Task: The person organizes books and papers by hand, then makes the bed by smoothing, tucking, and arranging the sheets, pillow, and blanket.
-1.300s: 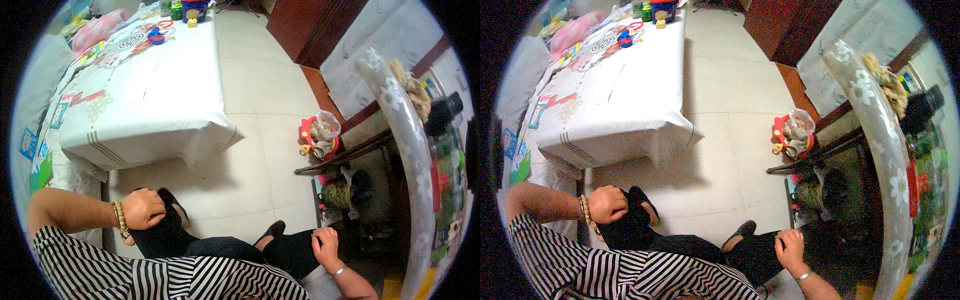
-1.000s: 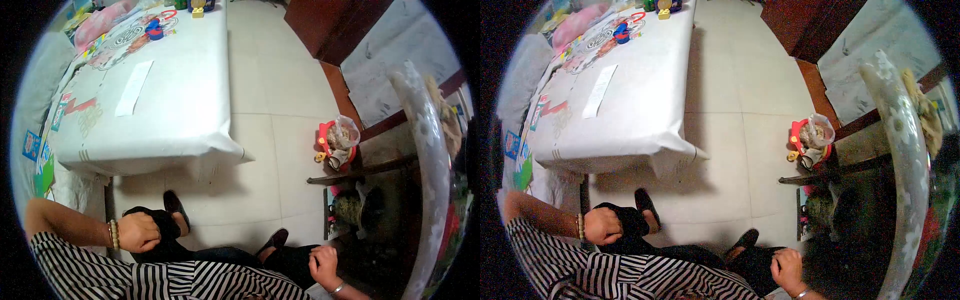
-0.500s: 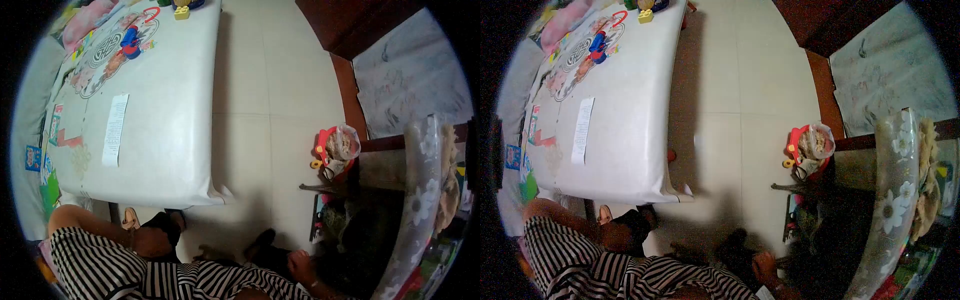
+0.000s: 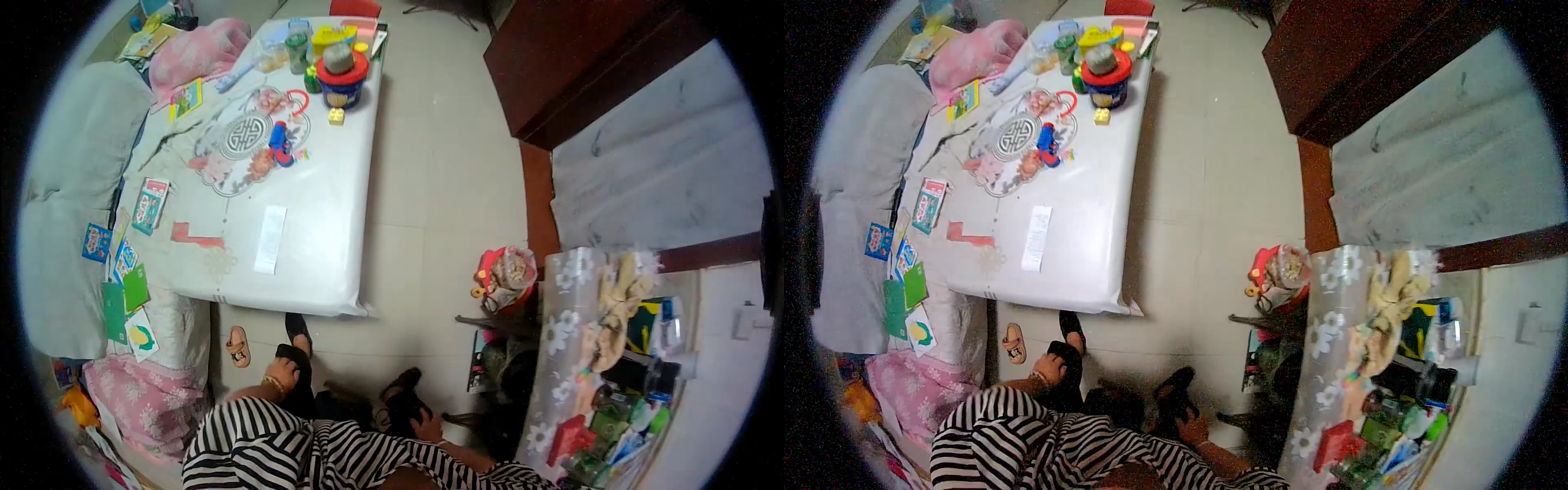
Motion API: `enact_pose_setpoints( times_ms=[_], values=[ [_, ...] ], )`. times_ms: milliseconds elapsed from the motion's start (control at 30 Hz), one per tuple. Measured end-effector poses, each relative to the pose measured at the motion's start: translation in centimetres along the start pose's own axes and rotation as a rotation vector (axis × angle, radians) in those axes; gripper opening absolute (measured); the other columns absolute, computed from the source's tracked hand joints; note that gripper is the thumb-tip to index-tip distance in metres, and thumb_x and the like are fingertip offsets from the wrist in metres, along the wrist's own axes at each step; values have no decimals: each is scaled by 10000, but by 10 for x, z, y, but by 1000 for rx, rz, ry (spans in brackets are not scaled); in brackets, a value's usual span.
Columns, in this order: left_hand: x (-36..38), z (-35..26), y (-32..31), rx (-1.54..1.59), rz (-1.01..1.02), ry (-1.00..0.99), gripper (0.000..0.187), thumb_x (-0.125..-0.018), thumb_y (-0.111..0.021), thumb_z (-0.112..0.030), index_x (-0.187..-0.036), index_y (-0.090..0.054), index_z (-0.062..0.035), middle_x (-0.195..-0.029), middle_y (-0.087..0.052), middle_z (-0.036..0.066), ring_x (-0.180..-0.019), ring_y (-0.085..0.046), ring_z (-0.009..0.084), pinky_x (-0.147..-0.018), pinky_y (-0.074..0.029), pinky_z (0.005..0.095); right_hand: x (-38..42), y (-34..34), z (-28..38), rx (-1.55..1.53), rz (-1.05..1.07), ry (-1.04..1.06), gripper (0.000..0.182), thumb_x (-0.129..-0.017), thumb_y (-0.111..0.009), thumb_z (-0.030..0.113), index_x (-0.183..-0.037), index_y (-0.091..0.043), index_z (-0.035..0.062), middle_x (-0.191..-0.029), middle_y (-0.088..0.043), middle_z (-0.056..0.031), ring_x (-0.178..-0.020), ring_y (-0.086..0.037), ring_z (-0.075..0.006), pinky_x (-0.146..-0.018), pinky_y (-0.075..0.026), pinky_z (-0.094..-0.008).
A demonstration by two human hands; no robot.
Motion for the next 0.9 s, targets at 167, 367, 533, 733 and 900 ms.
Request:
enact_pose_setpoints(
  times_ms=[167,367,533,733,900],
  values=[
    [65,13,-10,262,390,300,589,-852,-399,-481,-1360,-196,-261,-1388,-199,172,-1245,-260,378,-980,-297,480,32,33,30,-241,172,-61,366,-851,-502,309,-1142,-520,87,-1177,-475,-163,-1035,-457,-329,-873,-364,-468],
    [87,67,-73,639,405,356,836,-740,-485,-610,-1378,-154,-182,-1368,-240,210,-1244,-264,382,-1009,-262,425,36,82,59,-488,206,-132,357,-857,-494,307,-1128,-523,75,-1147,-487,-159,-1009,-467,-318,-853,-373,-455],
    [109,92,-81,892,310,309,877,-697,-540,-589,-1325,-193,-85,-1280,-330,220,-1174,-328,355,-975,-294,359,29,108,90,-603,197,-162,351,-861,-487,305,-1116,-526,65,-1122,-497,-155,-987,-475,-308,-837,-381,-444],
    [143,129,-68,855,298,283,634,-742,-525,-482,-1175,-336,-59,-1096,-436,196,-1001,-421,315,-861,-350,361,28,125,126,-674,176,-170,346,-867,-478,303,-1101,-528,53,-1092,-509,-150,-961,-485,-297,-817,-389,-431],
    [155,164,-38,811,316,223,450,-779,-512,-392,-1049,-455,-37,-943,-524,175,-857,-498,281,-766,-397,363,38,133,154,-746,131,-216,343,-872,-472,301,-1089,-531,43,-1067,-519,-147,-939,-493,-288,-801,-397,-419]
  ],
)
Point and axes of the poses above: each hand's wrist, its own x-axis away from the middle knuckle, its own y-axis out of the back of the hand, z = x × y, the point moved 10 cm from there along -x, towards the middle knuckle
